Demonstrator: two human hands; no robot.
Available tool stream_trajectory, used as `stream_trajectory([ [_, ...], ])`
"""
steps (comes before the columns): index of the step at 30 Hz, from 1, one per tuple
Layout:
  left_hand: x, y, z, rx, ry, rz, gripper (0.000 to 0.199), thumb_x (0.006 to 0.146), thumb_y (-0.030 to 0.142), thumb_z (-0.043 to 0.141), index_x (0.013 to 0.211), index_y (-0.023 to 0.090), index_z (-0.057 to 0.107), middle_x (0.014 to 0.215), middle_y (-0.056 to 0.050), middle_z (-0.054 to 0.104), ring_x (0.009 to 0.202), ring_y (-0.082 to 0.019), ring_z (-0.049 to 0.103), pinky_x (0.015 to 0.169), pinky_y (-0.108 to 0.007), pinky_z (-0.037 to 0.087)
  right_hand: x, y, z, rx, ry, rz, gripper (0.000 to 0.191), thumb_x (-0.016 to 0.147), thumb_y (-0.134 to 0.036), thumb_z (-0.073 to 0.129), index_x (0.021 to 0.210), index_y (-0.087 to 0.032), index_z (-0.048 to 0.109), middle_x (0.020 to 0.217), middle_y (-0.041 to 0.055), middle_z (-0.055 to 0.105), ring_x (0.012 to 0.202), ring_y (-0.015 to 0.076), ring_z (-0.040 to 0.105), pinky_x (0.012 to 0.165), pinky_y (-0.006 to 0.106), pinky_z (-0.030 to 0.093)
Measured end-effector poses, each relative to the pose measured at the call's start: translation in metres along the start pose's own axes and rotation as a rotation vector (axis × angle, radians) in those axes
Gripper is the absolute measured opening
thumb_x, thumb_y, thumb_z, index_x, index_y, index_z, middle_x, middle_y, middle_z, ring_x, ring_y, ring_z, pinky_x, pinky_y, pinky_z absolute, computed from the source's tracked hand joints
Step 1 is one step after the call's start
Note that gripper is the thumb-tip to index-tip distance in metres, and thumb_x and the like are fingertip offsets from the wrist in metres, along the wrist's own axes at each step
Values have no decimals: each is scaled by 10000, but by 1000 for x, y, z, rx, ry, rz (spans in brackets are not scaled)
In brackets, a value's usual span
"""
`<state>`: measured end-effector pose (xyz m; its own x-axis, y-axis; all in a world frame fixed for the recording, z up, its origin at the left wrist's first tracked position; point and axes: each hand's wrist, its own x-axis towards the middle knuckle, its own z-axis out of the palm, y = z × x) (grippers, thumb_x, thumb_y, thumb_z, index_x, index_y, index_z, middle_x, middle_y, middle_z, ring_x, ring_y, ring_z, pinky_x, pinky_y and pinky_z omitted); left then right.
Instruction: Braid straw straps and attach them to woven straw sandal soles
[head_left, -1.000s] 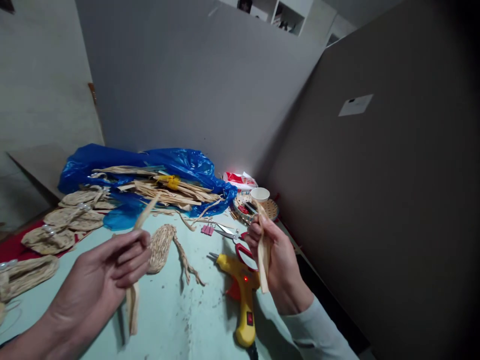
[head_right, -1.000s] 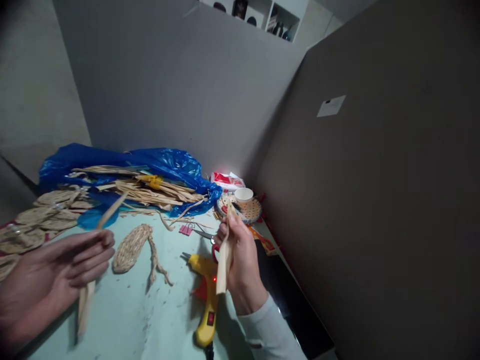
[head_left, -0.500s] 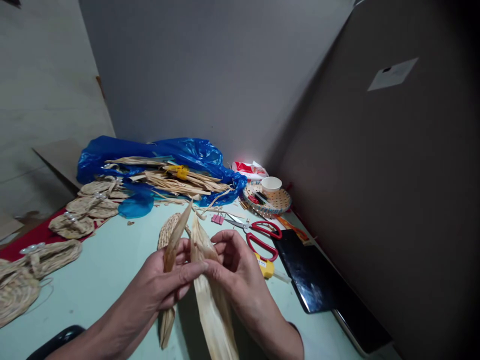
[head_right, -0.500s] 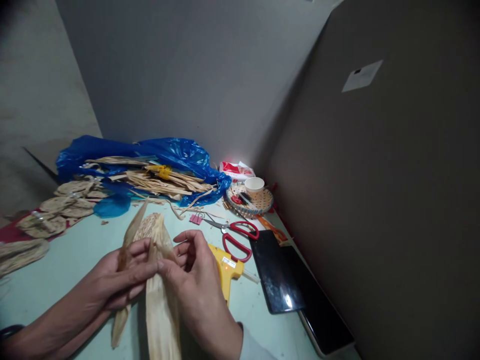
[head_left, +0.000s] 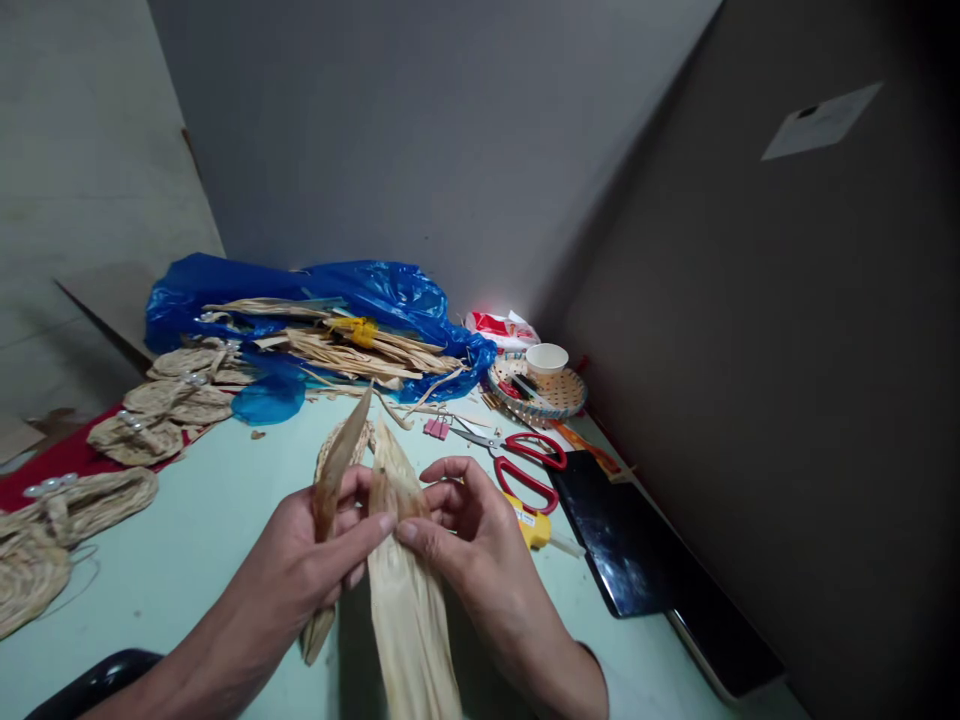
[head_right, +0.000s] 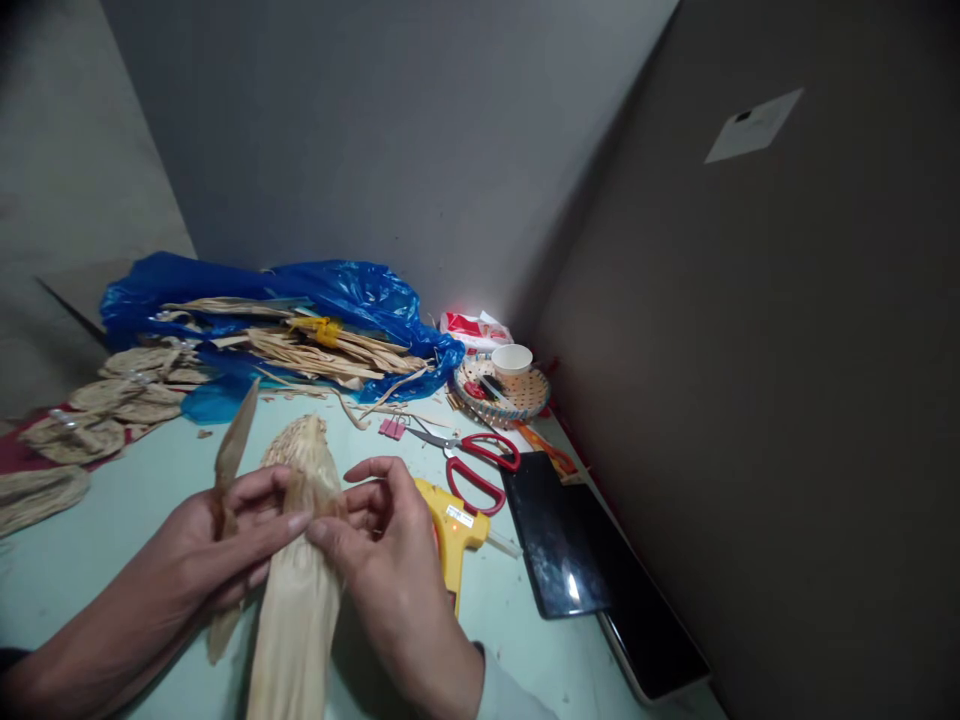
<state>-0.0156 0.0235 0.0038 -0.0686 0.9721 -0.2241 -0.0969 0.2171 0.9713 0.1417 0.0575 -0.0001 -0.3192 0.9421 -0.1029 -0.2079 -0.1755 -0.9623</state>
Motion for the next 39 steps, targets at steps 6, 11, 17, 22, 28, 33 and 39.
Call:
stream_trajectory([
  [6, 5, -1, 0, 64, 69, 46, 459, 613, 454, 819, 978, 188, 738, 638, -12, 694, 643, -241, 700, 557, -300, 547, 1, 2, 1, -54, -10, -51, 455, 636, -332, 920, 922, -173, 603, 777, -36, 625, 685, 109, 550, 646, 233, 418],
  [11, 8, -1, 1, 80, 87, 39, 375, 555, 361, 828, 877, 202, 719, 656, -8, 701, 688, -249, 696, 652, -337, 565, 2, 2, 3, -50, -15, -7, 461, 601, -330, 938, 880, -169, 608, 716, -51, 610, 666, 106, 528, 627, 223, 404],
  [17, 6, 0, 2, 94, 86, 13, 318, 500, 304, 770, 777, 220, 638, 722, -17, 725, 725, -252, 675, 730, -369, 567, 0, -2, 2, 28, -39, 75, 470, 585, -308, 939, 843, -175, 570, 697, -71, 569, 658, 95, 489, 618, 215, 374],
  [22, 6, -3, 5, 113, 125, 64, 269, 545, 321, 732, 775, 252, 611, 739, 19, 714, 756, -222, 671, 727, -309, 545, 0, 3, 3, 84, -24, 45, 461, 593, -299, 931, 855, -184, 570, 731, -70, 557, 698, 105, 481, 652, 228, 379],
  [28, 13, -5, 3, 113, 199, 67, 370, 516, 323, 712, 857, 256, 587, 650, 58, 658, 703, -211, 658, 734, -320, 519, -1, 2, 6, 7, -79, 22, 371, 617, -282, 923, 800, -168, 621, 725, -49, 583, 699, 115, 494, 659, 231, 389],
  [33, 16, -6, -2, 74, 205, 4, 498, 499, 347, 770, 946, 219, 594, 795, -5, 729, 741, -219, 682, 679, -311, 530, 0, -7, -3, 108, -174, 85, 384, 610, -255, 921, 866, -149, 654, 756, -33, 605, 727, 116, 525, 705, 225, 408],
  [39, 18, -11, -10, 4, 186, -52, 437, 599, 399, 804, 945, 202, 624, 656, 51, 622, 402, -69, 438, 407, -191, 269, 3, -39, -23, 312, -361, 31, 251, 709, -229, 838, 879, -140, 677, 813, 12, 638, 751, 118, 586, 770, 233, 442],
])
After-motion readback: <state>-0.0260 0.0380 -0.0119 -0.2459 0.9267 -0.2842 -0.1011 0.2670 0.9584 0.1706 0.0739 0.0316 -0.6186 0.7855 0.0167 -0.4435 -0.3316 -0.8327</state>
